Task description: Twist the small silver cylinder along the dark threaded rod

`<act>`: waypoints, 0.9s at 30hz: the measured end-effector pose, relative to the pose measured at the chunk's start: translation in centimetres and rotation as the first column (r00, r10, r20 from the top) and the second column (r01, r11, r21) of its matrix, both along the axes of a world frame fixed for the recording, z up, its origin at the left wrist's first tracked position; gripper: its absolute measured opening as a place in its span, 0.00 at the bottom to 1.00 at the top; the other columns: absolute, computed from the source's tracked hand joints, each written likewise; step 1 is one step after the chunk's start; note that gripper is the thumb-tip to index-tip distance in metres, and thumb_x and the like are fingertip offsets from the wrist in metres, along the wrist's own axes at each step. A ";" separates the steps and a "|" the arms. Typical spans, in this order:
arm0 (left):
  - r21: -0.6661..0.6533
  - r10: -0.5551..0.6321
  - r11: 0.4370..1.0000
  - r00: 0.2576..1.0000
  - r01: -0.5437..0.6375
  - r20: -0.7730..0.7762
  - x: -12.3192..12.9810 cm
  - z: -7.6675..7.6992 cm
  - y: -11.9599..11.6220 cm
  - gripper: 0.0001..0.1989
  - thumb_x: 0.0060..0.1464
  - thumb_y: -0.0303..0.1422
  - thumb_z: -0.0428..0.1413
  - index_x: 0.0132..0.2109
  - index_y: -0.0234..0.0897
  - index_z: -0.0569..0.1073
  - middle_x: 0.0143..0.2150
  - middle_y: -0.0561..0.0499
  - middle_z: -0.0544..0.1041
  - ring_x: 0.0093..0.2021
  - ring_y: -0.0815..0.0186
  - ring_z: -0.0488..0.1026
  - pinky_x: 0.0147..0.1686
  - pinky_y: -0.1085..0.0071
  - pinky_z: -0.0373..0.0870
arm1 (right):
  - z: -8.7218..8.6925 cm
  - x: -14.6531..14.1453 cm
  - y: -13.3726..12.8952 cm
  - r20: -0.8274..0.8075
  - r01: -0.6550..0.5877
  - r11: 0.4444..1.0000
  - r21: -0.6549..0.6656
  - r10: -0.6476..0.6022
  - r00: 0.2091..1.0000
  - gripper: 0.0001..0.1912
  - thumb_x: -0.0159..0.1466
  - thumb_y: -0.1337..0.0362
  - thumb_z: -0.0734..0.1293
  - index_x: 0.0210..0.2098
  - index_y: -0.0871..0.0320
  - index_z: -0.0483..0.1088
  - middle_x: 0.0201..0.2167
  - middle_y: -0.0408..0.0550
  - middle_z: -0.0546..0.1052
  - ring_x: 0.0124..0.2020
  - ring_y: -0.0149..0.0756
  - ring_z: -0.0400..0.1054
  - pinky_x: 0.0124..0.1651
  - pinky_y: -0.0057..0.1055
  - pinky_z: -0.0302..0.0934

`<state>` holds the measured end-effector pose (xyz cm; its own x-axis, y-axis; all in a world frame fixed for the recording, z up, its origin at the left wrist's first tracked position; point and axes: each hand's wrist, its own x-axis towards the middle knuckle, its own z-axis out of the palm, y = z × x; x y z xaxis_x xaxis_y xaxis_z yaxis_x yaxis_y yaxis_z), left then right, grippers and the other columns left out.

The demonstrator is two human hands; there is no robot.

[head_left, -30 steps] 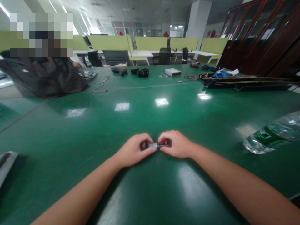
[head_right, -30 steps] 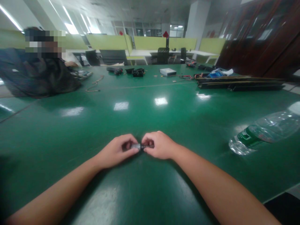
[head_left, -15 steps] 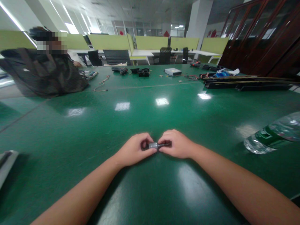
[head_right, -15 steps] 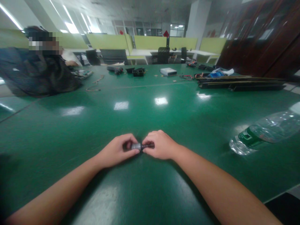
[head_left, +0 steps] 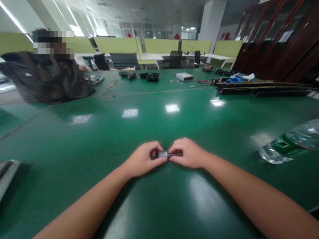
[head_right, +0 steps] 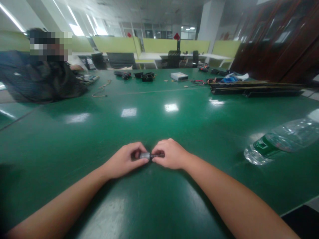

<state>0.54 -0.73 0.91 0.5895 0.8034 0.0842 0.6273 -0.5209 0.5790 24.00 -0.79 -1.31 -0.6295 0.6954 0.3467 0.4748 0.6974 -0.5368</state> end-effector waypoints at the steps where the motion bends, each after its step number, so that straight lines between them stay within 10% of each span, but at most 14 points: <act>1: 0.000 -0.001 1.000 1.000 0.001 -0.002 0.0 0.0 0.0 0.14 0.57 0.44 0.59 0.39 0.36 0.74 0.30 0.53 0.73 0.30 0.66 0.69 0.30 0.72 0.62 | 0.0 0.0 0.0 0.000 0.003 1.000 -0.002 -0.003 1.000 0.05 0.60 0.64 0.71 0.36 0.57 0.78 0.31 0.44 0.79 0.34 0.33 0.70 0.40 0.29 0.58; 27: 0.006 -0.006 1.000 1.000 0.006 0.004 -0.1 -0.2 0.0 0.13 0.54 0.42 0.61 0.38 0.37 0.73 0.30 0.54 0.73 0.30 0.67 0.69 0.30 0.73 0.62 | 0.5 2.3 1.2 0.021 0.042 0.985 -0.169 -0.039 0.999 0.04 0.54 0.68 0.72 0.31 0.59 0.77 0.26 0.43 0.76 0.27 0.29 0.67 0.33 0.26 0.59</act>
<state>0.40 -0.71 0.74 0.5941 0.7992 0.0909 0.6219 -0.5281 0.5783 26.33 0.36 -0.83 -0.6047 0.7680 0.2109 0.5115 0.5774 -0.6364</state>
